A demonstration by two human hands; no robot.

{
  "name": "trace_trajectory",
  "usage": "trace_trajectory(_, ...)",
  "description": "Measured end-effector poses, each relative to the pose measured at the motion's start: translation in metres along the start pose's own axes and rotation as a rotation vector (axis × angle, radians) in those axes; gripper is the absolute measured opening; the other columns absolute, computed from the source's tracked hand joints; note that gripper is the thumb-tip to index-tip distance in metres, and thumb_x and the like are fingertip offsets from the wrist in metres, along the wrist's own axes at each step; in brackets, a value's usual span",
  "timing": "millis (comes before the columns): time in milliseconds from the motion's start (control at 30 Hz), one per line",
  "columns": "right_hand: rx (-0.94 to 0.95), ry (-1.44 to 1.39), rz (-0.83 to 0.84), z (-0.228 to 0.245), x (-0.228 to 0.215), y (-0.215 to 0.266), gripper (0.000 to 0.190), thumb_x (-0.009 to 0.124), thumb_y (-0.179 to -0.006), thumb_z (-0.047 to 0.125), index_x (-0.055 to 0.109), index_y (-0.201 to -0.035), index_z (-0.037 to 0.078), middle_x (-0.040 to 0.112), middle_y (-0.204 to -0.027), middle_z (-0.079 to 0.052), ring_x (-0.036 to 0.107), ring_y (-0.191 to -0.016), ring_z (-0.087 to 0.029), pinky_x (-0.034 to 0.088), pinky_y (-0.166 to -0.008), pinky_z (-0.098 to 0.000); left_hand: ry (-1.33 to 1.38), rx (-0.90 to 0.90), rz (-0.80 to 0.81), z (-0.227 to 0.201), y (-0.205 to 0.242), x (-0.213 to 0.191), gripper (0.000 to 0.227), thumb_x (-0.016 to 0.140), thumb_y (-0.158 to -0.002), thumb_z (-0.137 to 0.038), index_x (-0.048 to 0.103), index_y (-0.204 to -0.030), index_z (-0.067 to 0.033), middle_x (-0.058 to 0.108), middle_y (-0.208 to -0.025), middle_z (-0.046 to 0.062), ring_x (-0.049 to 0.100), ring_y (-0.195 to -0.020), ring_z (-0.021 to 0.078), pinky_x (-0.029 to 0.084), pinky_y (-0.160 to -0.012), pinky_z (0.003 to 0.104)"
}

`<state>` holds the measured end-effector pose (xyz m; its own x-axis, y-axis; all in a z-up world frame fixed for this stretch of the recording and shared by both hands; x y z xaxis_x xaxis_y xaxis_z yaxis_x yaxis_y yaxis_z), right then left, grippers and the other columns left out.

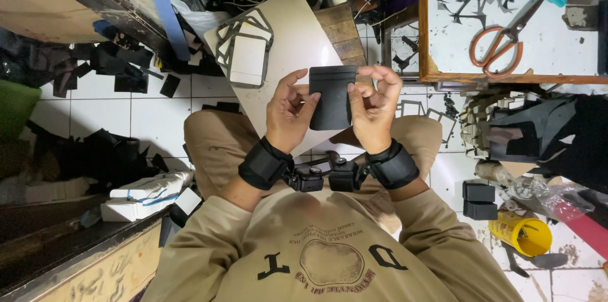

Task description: The person assembles and hammers leather pieces to create a cardholder.

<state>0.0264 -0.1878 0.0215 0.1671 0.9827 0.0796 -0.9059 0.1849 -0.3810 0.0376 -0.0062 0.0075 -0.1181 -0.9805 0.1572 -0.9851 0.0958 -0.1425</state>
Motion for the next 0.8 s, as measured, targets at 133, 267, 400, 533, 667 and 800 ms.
trace_trajectory(133,-0.011,-0.01,0.016,-0.0037,0.0005,0.0024,0.053,0.06,-0.105,-0.015,0.034,-0.145,0.009,0.052,-0.135,-0.009,0.059,-0.095,-0.004,0.05,-0.084,-0.0181,-0.011,0.002,0.003,-0.001,0.0008,-0.0008,0.053,0.067,-0.1,0.005,0.046,-0.148,-0.0026,0.073,-0.106,0.006,0.067,-0.09,0.0065,0.053,-0.077,0.02)
trace_trajectory(267,0.005,-0.009,0.011,-0.007,-0.0012,0.004,0.052,0.06,-0.106,-0.014,0.035,-0.145,0.009,0.054,-0.131,-0.008,0.059,-0.095,-0.004,0.048,-0.082,-0.0171,-0.024,0.003,0.0,-0.0017,0.0018,-0.0001,0.052,0.068,-0.1,0.005,0.047,-0.147,-0.002,0.073,-0.106,0.007,0.067,-0.09,0.0065,0.053,-0.077,0.02)
trace_trajectory(400,0.007,0.015,0.017,-0.0058,-0.0006,0.0039,0.052,0.06,-0.106,-0.014,0.035,-0.146,0.009,0.055,-0.13,-0.008,0.059,-0.095,-0.004,0.048,-0.083,-0.017,-0.036,0.011,0.006,-0.0017,0.0019,-0.0012,0.051,0.068,-0.1,0.005,0.049,-0.147,-0.0014,0.074,-0.106,0.007,0.067,-0.091,0.0073,0.054,-0.079,0.022)
trace_trajectory(533,0.017,0.015,0.012,-0.0039,0.001,0.0038,0.051,0.06,-0.107,-0.013,0.035,-0.145,0.008,0.054,-0.131,-0.008,0.059,-0.094,-0.004,0.049,-0.082,-0.0171,-0.004,0.022,0.011,-0.0038,0.0018,0.0007,0.053,0.067,-0.1,0.006,0.047,-0.148,-0.0016,0.074,-0.107,0.008,0.068,-0.094,0.0078,0.056,-0.082,0.022)
trace_trajectory(667,0.026,0.009,0.019,-0.0042,0.0002,0.0036,0.05,0.06,-0.107,-0.013,0.035,-0.145,0.008,0.054,-0.132,-0.008,0.06,-0.096,-0.005,0.05,-0.084,-0.0185,0.042,0.005,0.006,0.0001,0.0028,0.0004,0.054,0.067,-0.099,0.006,0.043,-0.147,-0.0023,0.074,-0.107,0.008,0.068,-0.092,0.0075,0.055,-0.081,0.022)
trace_trajectory(800,0.032,0.001,0.052,-0.0055,-0.0009,0.0031,0.05,0.06,-0.107,-0.014,0.036,-0.145,0.008,0.054,-0.132,-0.009,0.059,-0.095,-0.005,0.049,-0.085,-0.0195,0.021,0.009,0.009,0.0031,0.0045,-0.0008,0.051,0.067,-0.1,0.006,0.045,-0.146,-0.002,0.074,-0.105,0.008,0.068,-0.092,0.0076,0.055,-0.081,0.022)
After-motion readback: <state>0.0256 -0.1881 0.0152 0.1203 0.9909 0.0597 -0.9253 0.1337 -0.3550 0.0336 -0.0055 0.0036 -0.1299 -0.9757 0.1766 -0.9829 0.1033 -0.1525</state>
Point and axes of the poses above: each hand's wrist, its own y-axis away from the middle knuckle, its own x-axis out of the palm, z = x × y, the point moved 4 cm from there along -y, towards the middle knuckle
